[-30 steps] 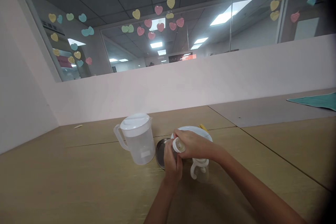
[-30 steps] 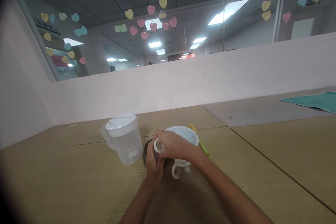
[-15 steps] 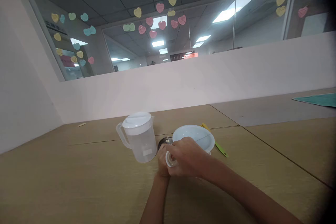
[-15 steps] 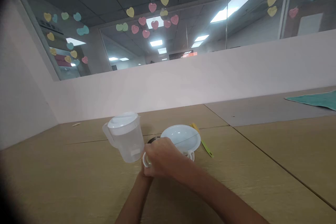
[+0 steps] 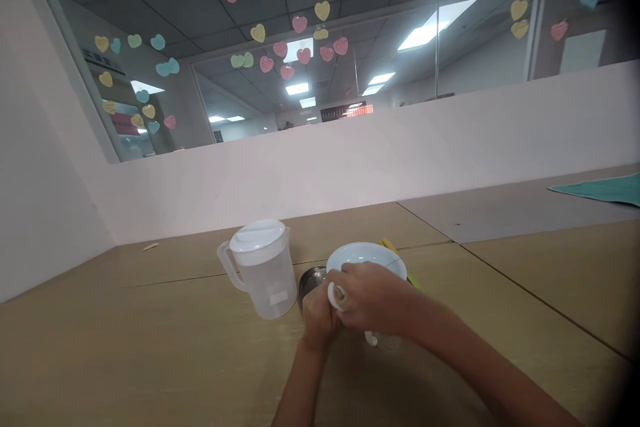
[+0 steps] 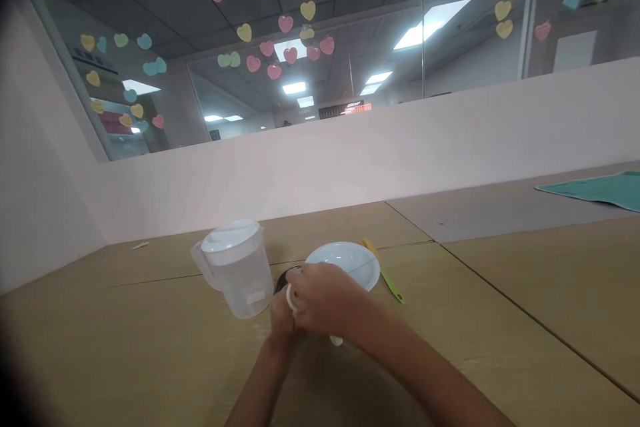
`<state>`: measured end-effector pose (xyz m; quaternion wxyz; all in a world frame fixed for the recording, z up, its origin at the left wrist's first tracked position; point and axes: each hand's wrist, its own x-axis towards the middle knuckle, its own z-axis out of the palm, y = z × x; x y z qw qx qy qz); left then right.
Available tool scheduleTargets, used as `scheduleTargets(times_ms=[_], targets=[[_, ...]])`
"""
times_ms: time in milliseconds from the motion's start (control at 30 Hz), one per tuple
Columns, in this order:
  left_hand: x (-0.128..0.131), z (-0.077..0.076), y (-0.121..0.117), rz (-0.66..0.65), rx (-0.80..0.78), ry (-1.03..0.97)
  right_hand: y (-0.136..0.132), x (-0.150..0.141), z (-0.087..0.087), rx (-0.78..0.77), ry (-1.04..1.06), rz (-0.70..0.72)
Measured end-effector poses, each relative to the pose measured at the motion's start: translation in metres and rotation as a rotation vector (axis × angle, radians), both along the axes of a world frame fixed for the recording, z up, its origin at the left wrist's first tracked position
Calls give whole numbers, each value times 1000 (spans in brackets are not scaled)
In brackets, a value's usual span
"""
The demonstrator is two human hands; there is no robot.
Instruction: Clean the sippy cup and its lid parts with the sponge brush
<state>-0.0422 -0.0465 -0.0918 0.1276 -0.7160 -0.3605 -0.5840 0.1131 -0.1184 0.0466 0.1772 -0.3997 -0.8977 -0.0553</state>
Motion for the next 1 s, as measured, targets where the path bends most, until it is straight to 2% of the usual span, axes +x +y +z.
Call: scheduleTargets(times_ms=[67, 133, 200, 233, 300, 400, 500, 700, 1000], targets=[[11, 5, -9, -77, -107, 8, 7, 19, 5, -61, 163, 17], [21, 7, -18, -197, -238, -15, 15, 36, 3, -160, 353, 22], [30, 7, -25, -294, -303, -24, 23, 45, -11, -232, 570, -13], [33, 7, -28, -314, -306, -8, 26, 47, -21, -220, 692, -57], [38, 5, -30, -298, -269, 69, 31, 45, -47, -203, 845, -118], [39, 4, -29, -210, -216, 233, 33, 40, -83, -198, 811, -96], [39, 2, -27, -146, -213, 331, 32, 40, -102, -172, 778, -66], [50, -8, -26, -153, -235, 425, 34, 50, -119, -161, 860, -27], [55, -9, -29, -204, -333, 378, 39, 48, -136, 62, 847, 61]])
